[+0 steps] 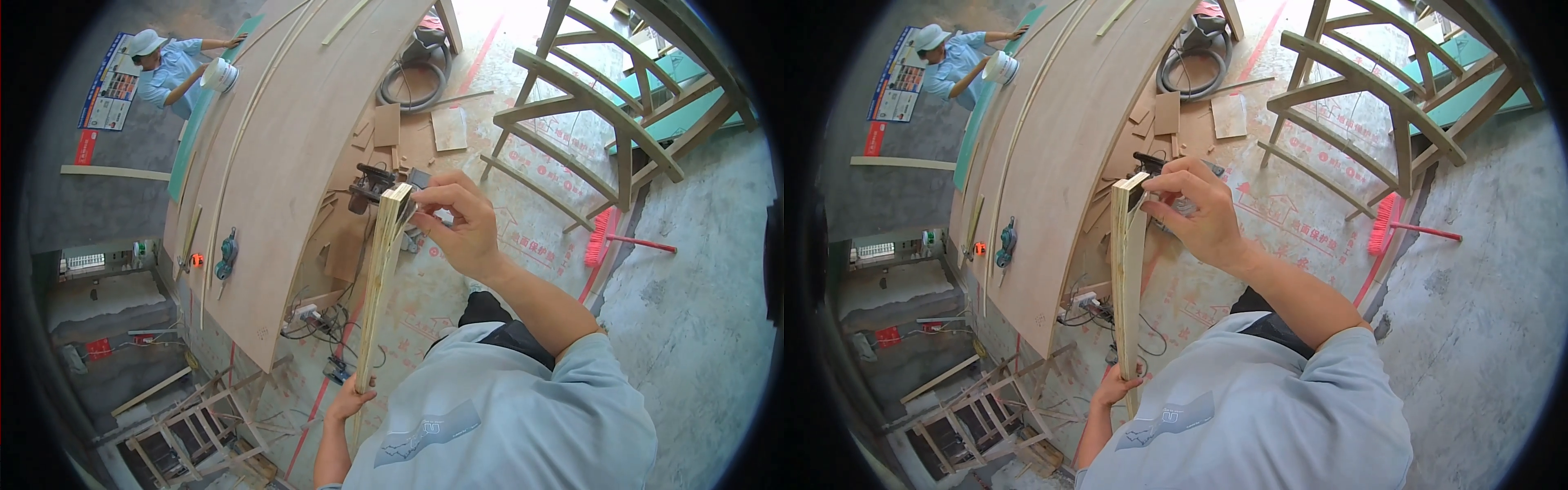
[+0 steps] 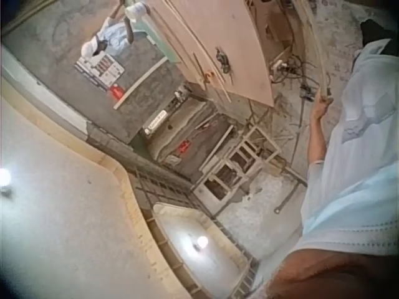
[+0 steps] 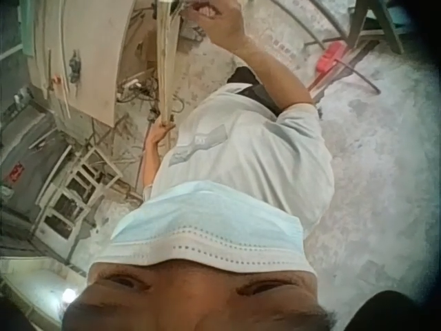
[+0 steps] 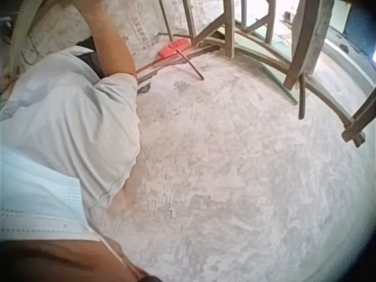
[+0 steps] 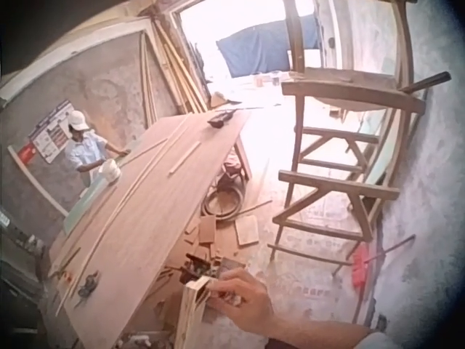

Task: Cutting and preparing wooden strips using a miter saw and a nail gun for a construction project.

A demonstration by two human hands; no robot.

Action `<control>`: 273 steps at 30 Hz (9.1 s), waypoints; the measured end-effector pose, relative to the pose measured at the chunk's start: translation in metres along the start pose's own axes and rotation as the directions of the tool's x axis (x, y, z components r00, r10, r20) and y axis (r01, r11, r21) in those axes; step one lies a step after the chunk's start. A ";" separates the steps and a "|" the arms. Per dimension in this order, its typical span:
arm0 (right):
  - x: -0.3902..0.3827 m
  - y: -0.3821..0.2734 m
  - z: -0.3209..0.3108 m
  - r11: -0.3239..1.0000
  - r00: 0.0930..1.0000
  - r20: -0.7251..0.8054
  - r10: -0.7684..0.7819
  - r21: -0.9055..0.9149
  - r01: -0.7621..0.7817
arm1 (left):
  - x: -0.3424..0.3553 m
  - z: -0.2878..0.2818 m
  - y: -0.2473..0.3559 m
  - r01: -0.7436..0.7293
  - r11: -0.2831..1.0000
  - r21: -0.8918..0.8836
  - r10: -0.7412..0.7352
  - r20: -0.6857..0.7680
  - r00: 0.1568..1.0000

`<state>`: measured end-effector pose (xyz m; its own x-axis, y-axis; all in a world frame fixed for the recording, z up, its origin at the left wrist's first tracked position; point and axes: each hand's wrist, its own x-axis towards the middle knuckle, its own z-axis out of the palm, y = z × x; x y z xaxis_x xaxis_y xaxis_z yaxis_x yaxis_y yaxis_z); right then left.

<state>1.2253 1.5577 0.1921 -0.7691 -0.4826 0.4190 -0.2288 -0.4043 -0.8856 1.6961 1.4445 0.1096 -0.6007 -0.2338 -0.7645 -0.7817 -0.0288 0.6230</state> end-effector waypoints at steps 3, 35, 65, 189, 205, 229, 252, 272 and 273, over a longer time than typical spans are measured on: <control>0.002 0.002 -0.003 0.999 0.999 0.022 -0.025 -0.042 0.026 | 0.003 -0.002 -0.003 0.023 0.998 -0.065 -0.021 0.026 0.999; 0.013 0.032 0.016 0.882 0.932 0.195 0.305 0.313 -0.354 | 0.029 -0.001 0.006 -0.020 0.999 -0.038 0.012 -0.189 0.982; -0.002 0.035 0.021 0.744 0.862 0.237 -0.448 -0.436 0.507 | 0.029 -0.029 0.022 0.088 0.989 -0.117 -0.079 0.078 0.994; 0.145 0.720 -0.199 -0.431 0.527 0.054 0.848 -0.510 0.745 | 0.772 -0.082 -0.357 0.040 0.862 0.505 0.289 -0.556 0.780; 0.033 0.685 0.161 0.734 0.297 0.792 0.533 -0.608 0.304 | 0.765 -0.087 -0.356 -0.082 0.821 0.565 0.448 -0.549 0.706; -0.056 0.722 0.022 0.711 0.713 0.381 0.589 -0.663 -0.232 | 0.770 -0.091 -0.356 0.122 0.815 0.567 0.221 -0.497 0.839; -0.069 0.734 0.005 0.777 0.732 0.461 0.501 -0.612 -0.146 | 0.767 -0.089 -0.357 0.096 0.826 0.556 0.273 -0.543 0.794; -0.106 0.762 -0.029 0.835 0.786 0.436 0.438 -0.521 -0.176 | 0.758 -0.089 -0.352 0.077 0.842 0.535 0.288 -0.566 0.773; -0.111 0.766 -0.032 0.841 0.799 0.426 0.424 -0.513 -0.173 | 0.758 -0.089 -0.352 0.040 0.841 0.540 0.317 -0.551 0.772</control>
<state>1.1159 1.3265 -0.5388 -0.4570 -0.8883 0.0445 -0.3656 0.1420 -0.9199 1.5309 1.1908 -0.6749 -0.6190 -0.7253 -0.3014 -0.7719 0.4909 0.4040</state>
